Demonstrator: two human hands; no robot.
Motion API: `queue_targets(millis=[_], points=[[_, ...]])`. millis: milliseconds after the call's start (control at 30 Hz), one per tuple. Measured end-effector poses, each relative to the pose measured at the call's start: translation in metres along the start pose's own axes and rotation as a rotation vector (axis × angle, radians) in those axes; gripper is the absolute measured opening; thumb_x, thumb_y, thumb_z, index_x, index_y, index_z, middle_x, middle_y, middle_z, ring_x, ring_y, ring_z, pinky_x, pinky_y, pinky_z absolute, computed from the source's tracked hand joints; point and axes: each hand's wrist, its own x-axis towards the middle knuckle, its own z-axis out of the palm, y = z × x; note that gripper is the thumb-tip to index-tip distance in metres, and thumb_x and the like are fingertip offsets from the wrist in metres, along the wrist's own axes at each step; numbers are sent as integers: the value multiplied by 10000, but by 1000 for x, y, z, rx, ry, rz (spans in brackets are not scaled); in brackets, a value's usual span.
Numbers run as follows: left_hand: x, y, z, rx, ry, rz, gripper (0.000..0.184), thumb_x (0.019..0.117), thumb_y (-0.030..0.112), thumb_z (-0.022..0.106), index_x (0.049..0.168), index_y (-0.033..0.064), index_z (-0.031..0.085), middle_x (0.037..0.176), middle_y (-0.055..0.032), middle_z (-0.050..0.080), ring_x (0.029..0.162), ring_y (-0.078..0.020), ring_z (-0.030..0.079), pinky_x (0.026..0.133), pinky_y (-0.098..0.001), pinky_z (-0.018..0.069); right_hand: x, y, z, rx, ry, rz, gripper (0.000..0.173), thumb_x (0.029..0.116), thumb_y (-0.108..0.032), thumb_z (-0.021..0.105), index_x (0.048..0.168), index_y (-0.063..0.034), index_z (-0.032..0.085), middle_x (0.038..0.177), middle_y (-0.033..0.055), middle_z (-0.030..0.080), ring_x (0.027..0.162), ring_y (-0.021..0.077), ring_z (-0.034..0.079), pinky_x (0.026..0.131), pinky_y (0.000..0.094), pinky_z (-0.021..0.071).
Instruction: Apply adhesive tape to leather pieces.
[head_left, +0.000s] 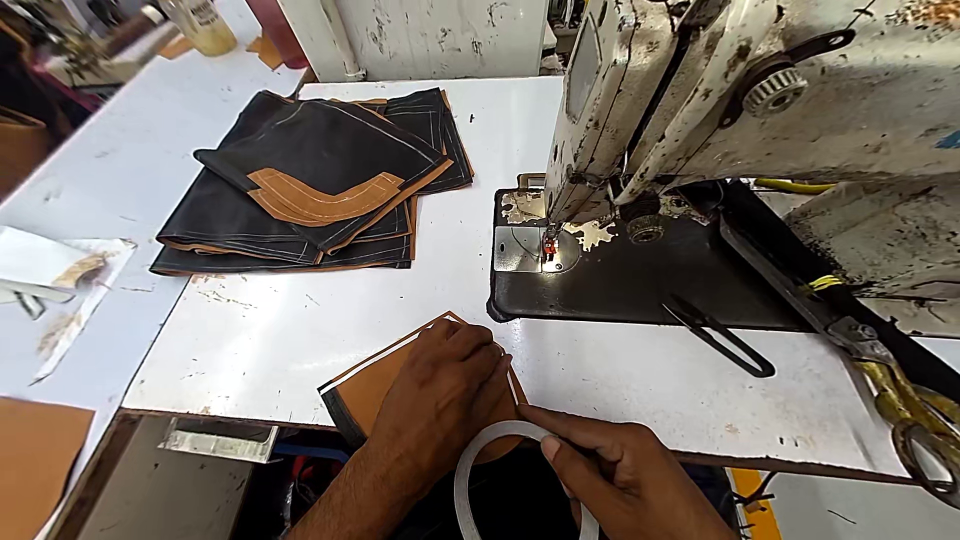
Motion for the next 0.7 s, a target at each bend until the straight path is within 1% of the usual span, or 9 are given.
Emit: queue_targets(millis=[100, 267, 367, 433, 467, 600, 700], points=[[0, 2, 1, 16, 11, -14, 234, 990, 271, 600, 989, 172, 812, 1036, 50, 721, 975, -122, 640, 801, -278, 529, 0, 1, 1, 9, 11, -5, 355, 1073, -224, 532, 1391, -146, 670, 748, -12, 659, 477, 77, 555, 388, 256, 495], [1, 4, 0, 41, 22, -20, 218, 983, 254, 610, 973, 175, 813, 1035, 49, 733, 978, -131, 650, 805, -287, 532, -4, -2, 2, -26, 32, -32, 358, 1073, -216, 532, 1397, -136, 665, 764, -9, 672, 492, 67, 551, 405, 247, 487], [4, 7, -2, 57, 1, -30, 219, 978, 255, 611, 963, 171, 813, 1038, 44, 740, 993, -146, 661, 820, -300, 542, -17, -10, 7, -126, 84, -72, 364, 1068, -168, 531, 1401, -89, 651, 817, 23, 694, 526, 63, 562, 444, 246, 507], [7, 9, -5, 55, -28, -39, 223, 976, 250, 608, 948, 156, 807, 1026, 33, 735, 959, -148, 661, 805, -304, 541, -30, -17, 12, -214, 116, -87, 355, 1053, -134, 543, 1377, -53, 663, 889, 66, 731, 583, 81, 604, 504, 259, 534], [9, 10, -7, 52, -45, -47, 222, 976, 245, 608, 943, 150, 806, 1019, 31, 731, 941, -145, 658, 796, -302, 539, -35, -19, 15, -245, 125, -89, 348, 1046, -121, 547, 1360, -44, 674, 901, 79, 739, 603, 90, 622, 528, 265, 545], [15, 9, -11, 63, -104, -39, 211, 987, 226, 612, 931, 139, 797, 1019, 18, 731, 920, -149, 661, 786, -299, 542, -49, -9, 24, -240, 141, -69, 340, 1045, -101, 544, 1349, -32, 680, 868, 85, 732, 594, 92, 611, 522, 258, 532], [16, 7, -14, 64, -127, -26, 210, 995, 225, 611, 937, 138, 793, 1028, 16, 728, 921, -152, 662, 783, -305, 542, -50, 1, 26, -193, 161, -58, 338, 1048, -109, 550, 1354, -45, 680, 837, 58, 721, 575, 70, 592, 497, 241, 516]])
